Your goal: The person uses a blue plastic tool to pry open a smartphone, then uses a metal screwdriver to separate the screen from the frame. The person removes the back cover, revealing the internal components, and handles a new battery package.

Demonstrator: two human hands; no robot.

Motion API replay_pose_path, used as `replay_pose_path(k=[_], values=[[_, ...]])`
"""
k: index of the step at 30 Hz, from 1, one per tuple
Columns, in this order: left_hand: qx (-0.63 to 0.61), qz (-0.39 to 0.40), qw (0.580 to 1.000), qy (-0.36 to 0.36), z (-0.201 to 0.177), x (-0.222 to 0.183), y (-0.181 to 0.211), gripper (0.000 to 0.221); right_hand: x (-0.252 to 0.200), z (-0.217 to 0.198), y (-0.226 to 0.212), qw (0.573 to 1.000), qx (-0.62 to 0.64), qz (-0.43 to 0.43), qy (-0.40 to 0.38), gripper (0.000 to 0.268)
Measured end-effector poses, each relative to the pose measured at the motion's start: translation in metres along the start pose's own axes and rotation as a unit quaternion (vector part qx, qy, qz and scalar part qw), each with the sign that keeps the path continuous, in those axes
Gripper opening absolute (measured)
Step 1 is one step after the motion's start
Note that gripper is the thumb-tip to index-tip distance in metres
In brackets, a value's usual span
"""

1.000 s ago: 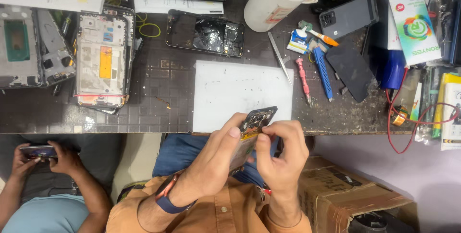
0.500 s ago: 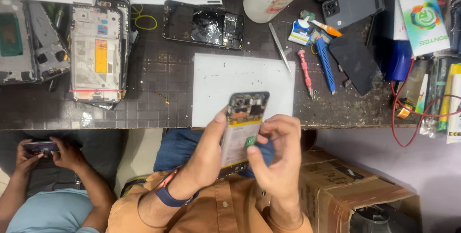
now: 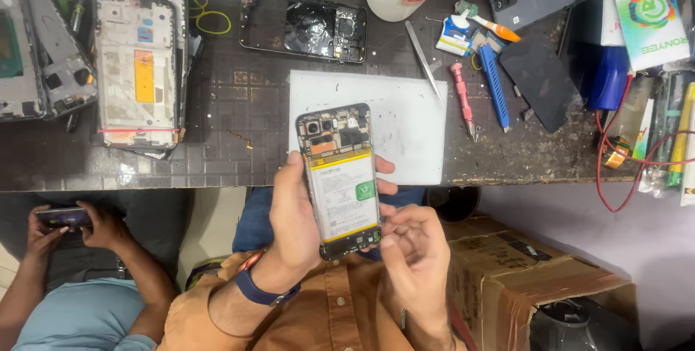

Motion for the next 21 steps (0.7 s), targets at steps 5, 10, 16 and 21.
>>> replay_pose_path(k=[5,10,16,21], values=[[-0.008,-0.005,1.0,0.0,0.001,0.0,-0.002,0.08,0.001,0.004,-0.007,0.999,0.002,-0.048,-0.022,0.023],[-0.022,-0.006,1.0,0.005,0.001,0.002,-0.002,0.08,0.002,0.01,-0.016,0.996,0.059,-0.043,-0.048,0.018],[-0.02,0.003,1.0,0.005,0.003,0.004,-0.001,0.08,0.009,0.019,-0.017,0.986,0.159,-0.012,-0.05,0.021],[-0.006,0.014,1.0,-0.009,0.003,0.002,-0.002,0.078,0.013,0.015,-0.009,0.986,0.151,0.068,-0.028,0.022]])
Point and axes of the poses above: each hand's wrist, its own x-axis towards the middle knuckle, its own z-axis out of the palm, y = z × x, the point moved 6 cm from there along x, towards the middle knuckle, and after that the axes turned 4 degrees about -y, right-handed, at the moved point
